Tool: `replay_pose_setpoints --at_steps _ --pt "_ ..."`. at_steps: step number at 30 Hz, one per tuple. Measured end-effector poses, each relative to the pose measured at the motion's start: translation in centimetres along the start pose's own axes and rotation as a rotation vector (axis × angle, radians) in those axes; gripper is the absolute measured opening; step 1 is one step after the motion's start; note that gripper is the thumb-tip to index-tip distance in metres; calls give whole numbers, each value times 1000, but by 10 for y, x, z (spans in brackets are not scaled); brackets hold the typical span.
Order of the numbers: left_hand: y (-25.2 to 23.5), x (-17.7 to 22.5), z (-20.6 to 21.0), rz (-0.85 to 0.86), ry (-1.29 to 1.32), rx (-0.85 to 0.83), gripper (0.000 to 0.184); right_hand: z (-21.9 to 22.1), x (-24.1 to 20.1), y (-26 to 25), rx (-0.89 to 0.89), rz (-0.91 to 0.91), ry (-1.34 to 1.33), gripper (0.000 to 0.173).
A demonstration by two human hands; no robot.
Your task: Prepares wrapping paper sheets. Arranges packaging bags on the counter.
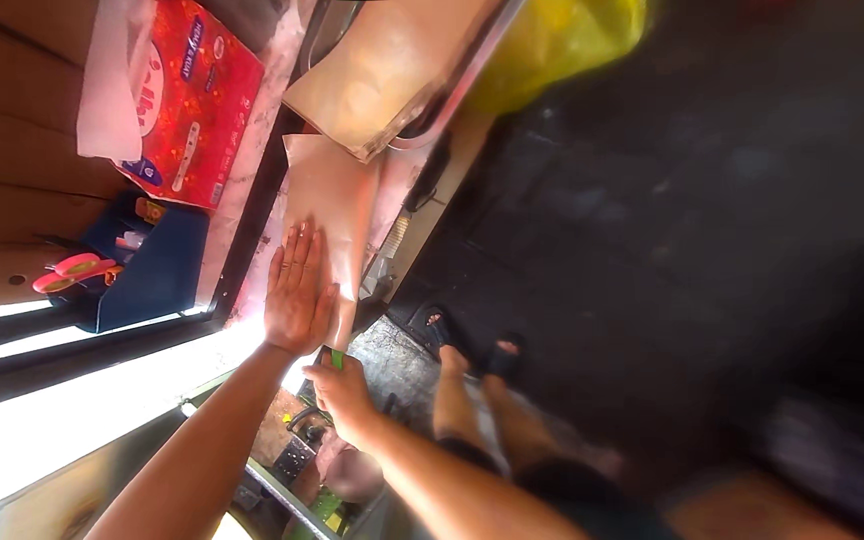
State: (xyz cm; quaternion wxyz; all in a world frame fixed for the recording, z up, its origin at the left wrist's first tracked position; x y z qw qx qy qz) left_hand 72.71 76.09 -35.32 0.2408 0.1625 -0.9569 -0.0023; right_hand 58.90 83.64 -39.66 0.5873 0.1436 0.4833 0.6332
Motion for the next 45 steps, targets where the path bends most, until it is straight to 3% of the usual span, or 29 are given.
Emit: replay_pose_setpoints --at_steps 11,20,27,33,41,45 --pt "-2 -3 0 1 -13 8 72 -11 23 22 85 -62 25 30" --pt "-2 -1 -1 6 -34 -7 73 -10 -3 -6 -50 -133 -15 27" --pt "-1 -4 0 6 -43 8 73 -36 23 30 -14 -34 148 26" --pt "-1 1 0 5 -38 -3 74 -20 -16 1 -63 -50 80 19" --pt "-2 -2 1 -6 -44 -6 74 -51 5 23 -28 -18 196 23" --pt "1 1 3 -17 -69 -11 74 -51 -7 23 -66 -10 218 24"
Point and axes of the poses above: each hand's wrist, its own y-axis away from the middle knuckle, its own z-axis out of the palm, x = y × z, the point moved 7 cm from there along -y, towards the middle knuckle, and after that the axes turned 13 degrees about y, right-handed, at the moved point
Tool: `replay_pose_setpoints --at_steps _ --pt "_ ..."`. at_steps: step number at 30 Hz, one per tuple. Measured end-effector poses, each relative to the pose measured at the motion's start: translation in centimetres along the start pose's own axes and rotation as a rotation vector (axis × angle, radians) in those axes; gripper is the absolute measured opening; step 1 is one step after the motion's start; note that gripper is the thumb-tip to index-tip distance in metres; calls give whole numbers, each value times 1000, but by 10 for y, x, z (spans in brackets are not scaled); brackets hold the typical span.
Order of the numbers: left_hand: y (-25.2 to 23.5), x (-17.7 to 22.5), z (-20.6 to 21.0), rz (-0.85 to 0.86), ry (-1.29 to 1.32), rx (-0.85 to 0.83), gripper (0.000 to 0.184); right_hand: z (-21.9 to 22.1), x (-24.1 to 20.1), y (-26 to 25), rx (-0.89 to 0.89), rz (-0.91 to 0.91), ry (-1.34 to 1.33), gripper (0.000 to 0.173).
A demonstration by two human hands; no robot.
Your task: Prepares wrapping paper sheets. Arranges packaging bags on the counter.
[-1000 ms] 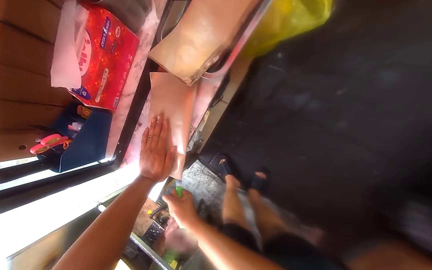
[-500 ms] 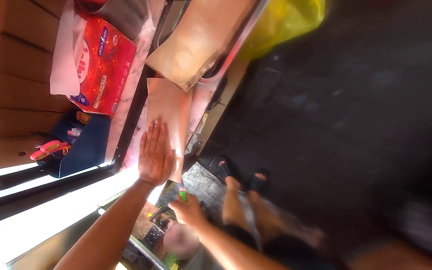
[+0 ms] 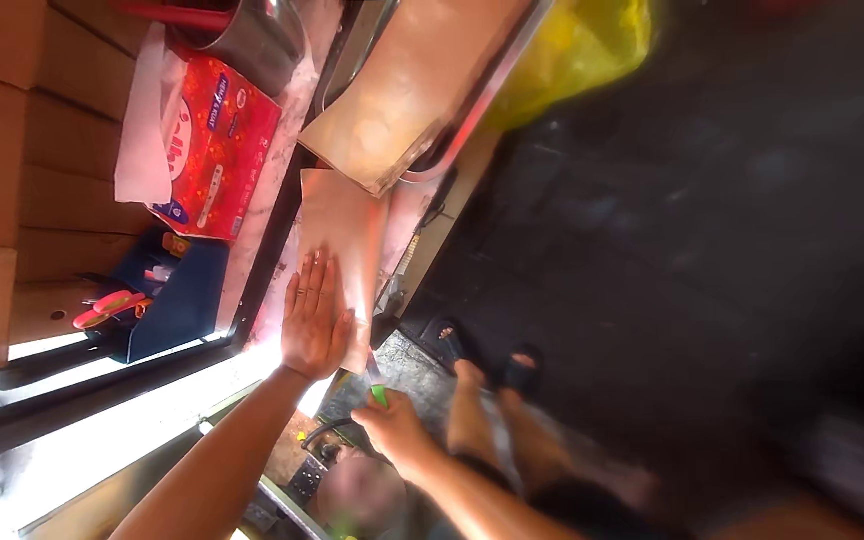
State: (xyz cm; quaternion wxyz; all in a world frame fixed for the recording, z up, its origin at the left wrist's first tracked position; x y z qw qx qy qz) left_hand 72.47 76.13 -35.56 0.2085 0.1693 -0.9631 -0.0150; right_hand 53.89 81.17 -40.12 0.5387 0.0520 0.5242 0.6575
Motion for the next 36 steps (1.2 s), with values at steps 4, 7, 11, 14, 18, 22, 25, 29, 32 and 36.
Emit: replay_pose_setpoints --at_steps 4,7,11,14,18,22,25,29,32,36 --pt "-2 0 -1 4 -13 4 75 7 -34 -27 -10 -29 -14 11" --pt "0 -2 1 7 -13 7 74 4 -32 -30 -2 -52 18 9" --pt "-1 -4 3 -5 -12 20 74 -11 -2 -3 45 -38 78 22" --pt "-1 -4 1 8 -17 28 74 -39 -21 12 155 -29 72 16" --pt "0 -1 2 -3 -17 17 75 -109 -107 -14 327 -207 131 20" --pt "-2 -3 3 6 -24 12 75 -114 -93 2 125 -158 421 19" --pt "0 -3 3 8 -21 4 75 -91 -47 33 -95 -46 657 21" --pt "0 -3 3 18 -11 -1 76 -68 4 38 -283 -51 666 25" --pt "1 -3 3 13 20 -3 76 -65 12 31 -319 -41 696 24" --pt "2 -5 1 39 77 26 77 -63 16 23 -358 -27 739 26"
Point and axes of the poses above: each hand's wrist, its own y-axis away from the middle knuckle, its own z-axis out of the palm, x = y × z, the point moved 7 cm from there along -y, towards the middle knuckle, and after that the axes turned 13 degrees about y, right-handed, at the moved point
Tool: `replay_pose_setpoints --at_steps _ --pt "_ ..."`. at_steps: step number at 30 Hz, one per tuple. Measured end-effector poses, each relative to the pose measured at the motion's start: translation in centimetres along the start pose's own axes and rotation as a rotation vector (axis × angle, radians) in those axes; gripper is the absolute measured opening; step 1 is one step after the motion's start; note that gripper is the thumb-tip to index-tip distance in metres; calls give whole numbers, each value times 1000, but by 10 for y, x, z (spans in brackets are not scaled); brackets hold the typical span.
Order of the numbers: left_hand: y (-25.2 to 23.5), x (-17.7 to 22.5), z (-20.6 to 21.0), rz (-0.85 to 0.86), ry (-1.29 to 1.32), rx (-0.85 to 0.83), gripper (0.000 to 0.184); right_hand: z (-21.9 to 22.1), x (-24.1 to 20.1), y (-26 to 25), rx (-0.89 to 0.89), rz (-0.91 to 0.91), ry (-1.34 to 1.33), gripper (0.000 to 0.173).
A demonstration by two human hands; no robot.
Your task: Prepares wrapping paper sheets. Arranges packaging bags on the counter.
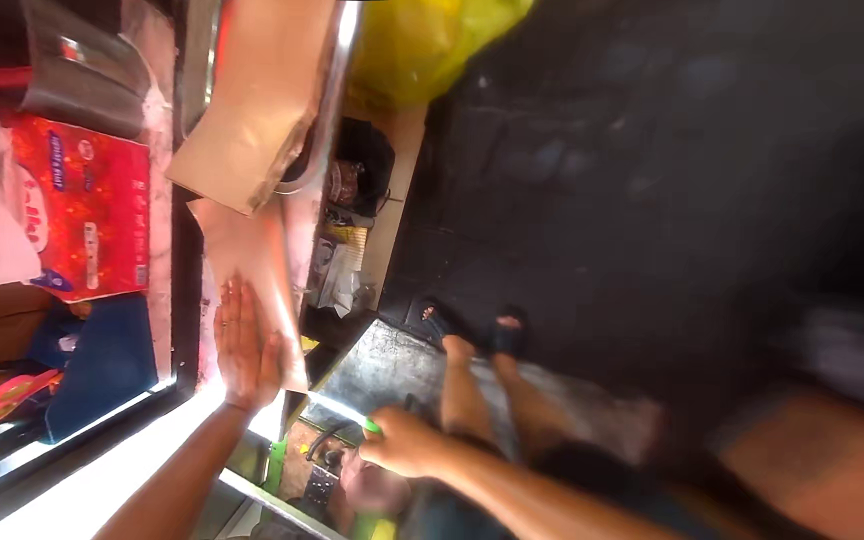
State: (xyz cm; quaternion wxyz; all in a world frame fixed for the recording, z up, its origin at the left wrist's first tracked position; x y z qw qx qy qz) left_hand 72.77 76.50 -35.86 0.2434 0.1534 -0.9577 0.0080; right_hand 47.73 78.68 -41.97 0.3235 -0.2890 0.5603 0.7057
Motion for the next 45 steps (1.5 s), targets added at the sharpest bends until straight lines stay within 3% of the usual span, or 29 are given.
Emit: replay_pose_setpoints --at_steps 12,18,27,32,45 --pt "1 -6 -2 30 32 -35 81 -4 0 -1 22 -57 -108 23" --pt "-3 4 -8 50 104 -124 100 -15 -1 -2 30 -56 -184 27" --pt "-15 40 -26 -316 -309 -381 134 -23 9 3 75 -41 -183 26" --pt "-9 37 -32 -412 -220 -425 131 -21 1 8 37 -39 -187 26" --pt "-1 36 -37 -407 -153 -422 115 -13 -16 3 -31 -23 -123 29"
Point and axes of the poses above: each hand's wrist, its own y-axis away from the middle knuckle, its own z-axis out of the palm, x = y × z, the point moved 7 cm from there along -y, towards the middle knuckle, and after that the axes turned 13 degrees about y, right-handed, at the moved point
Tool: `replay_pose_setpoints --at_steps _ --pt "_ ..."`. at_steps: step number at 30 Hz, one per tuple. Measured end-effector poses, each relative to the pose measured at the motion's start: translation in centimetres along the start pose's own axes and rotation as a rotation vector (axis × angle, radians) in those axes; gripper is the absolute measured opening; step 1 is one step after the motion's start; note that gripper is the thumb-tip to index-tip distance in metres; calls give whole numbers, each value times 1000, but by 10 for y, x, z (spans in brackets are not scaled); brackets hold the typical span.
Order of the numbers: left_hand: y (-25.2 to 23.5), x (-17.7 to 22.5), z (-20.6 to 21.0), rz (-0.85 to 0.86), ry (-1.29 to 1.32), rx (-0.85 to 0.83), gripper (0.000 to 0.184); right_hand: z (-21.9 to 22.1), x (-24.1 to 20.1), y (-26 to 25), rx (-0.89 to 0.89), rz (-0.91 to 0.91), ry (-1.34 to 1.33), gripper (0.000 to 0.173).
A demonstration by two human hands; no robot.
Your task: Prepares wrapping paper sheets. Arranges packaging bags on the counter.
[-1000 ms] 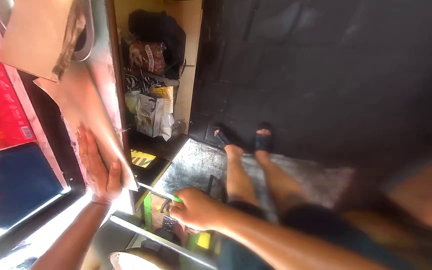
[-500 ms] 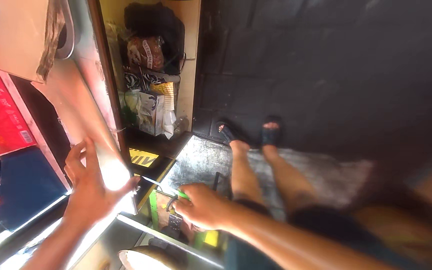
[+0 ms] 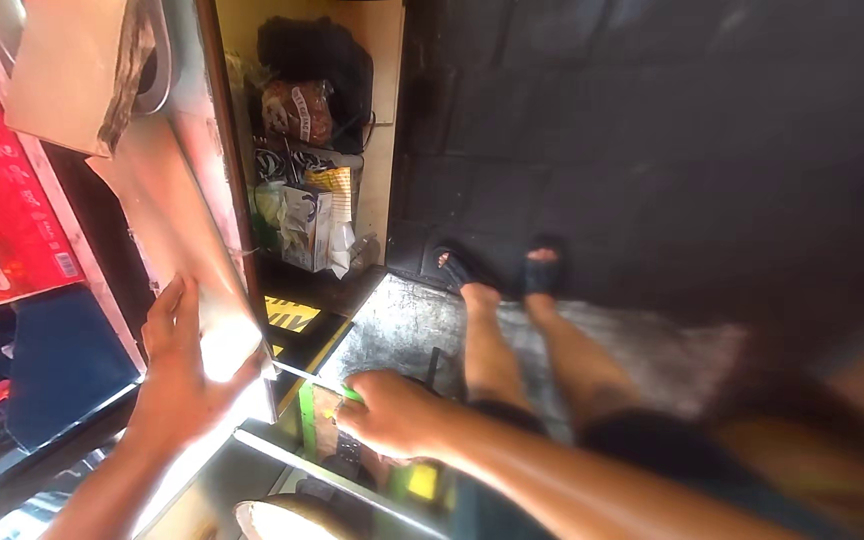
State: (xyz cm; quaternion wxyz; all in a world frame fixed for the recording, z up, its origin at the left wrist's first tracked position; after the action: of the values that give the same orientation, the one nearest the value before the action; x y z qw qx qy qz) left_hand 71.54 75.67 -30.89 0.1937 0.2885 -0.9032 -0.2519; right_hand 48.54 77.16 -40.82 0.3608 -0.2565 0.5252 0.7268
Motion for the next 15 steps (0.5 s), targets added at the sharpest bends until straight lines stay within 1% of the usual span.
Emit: replay_pose_setpoints --at_steps 8,15 --pt "0 2 0 -14 9 -3 114 4 4 -3 -6 17 -19 29" --pt "0 1 0 2 -3 1 111 5 -2 -3 -28 -2 -49 27"
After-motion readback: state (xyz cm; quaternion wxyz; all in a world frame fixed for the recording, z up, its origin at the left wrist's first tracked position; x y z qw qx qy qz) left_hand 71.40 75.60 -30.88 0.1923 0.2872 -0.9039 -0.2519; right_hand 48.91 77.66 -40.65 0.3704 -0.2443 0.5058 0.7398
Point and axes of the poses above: each hand's wrist, its own y-axis away from the middle knuckle, its own z-axis out of the palm, x = y × z, the point moved 7 cm from there along -y, towards the middle knuckle, and after that the axes turned 13 degrees about y, right-handed, at the moved point
